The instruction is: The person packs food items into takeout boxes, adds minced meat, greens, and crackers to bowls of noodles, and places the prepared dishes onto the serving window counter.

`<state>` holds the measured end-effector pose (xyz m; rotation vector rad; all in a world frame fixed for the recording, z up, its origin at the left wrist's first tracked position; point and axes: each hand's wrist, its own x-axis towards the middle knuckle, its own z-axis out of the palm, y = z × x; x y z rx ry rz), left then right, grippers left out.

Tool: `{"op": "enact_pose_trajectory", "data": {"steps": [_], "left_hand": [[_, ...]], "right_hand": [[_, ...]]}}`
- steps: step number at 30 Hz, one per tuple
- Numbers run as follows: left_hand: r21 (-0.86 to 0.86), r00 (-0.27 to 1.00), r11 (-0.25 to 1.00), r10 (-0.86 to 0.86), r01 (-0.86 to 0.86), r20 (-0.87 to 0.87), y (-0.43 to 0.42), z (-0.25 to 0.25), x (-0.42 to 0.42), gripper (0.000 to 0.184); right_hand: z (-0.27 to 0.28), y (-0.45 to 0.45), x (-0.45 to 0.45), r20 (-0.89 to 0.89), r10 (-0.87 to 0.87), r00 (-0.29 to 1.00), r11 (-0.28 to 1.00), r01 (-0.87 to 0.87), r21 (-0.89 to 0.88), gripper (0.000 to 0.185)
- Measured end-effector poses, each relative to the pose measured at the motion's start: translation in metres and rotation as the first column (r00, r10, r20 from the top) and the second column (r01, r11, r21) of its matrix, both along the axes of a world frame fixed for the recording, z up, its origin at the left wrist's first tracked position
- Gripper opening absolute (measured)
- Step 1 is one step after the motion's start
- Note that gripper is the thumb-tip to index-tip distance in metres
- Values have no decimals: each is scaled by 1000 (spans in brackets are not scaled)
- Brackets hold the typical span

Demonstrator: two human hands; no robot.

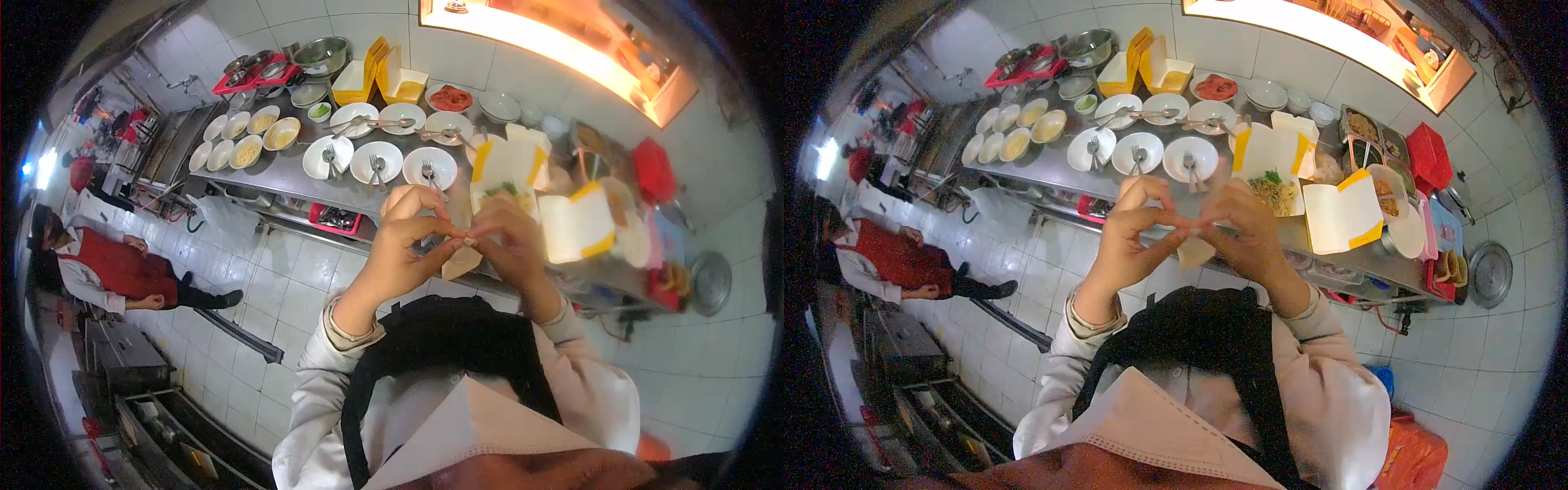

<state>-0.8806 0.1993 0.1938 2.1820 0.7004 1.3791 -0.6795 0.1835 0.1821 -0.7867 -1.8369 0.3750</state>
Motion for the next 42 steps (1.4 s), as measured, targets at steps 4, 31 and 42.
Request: {"op": "enact_pose_trajectory", "data": {"steps": [4, 31, 42], "left_hand": [[50, 990, 999, 2, 5, -142, -1, 15, -5, 19], [-298, 852, 805, -433, 513, 294, 18, -28, 68, 16], [-155, 807, 802, -589, 577, -47, 16, -29, 118, 14]], "right_hand": [[4, 3, 2, -2, 65, 998, 998, -65, 3, 17], [-16, -45, 31, -267, -188, 945, 952, 109, -287, 12], [-13, -93, 76, -8, -407, 913, 902, 401, -163, 14]]}}
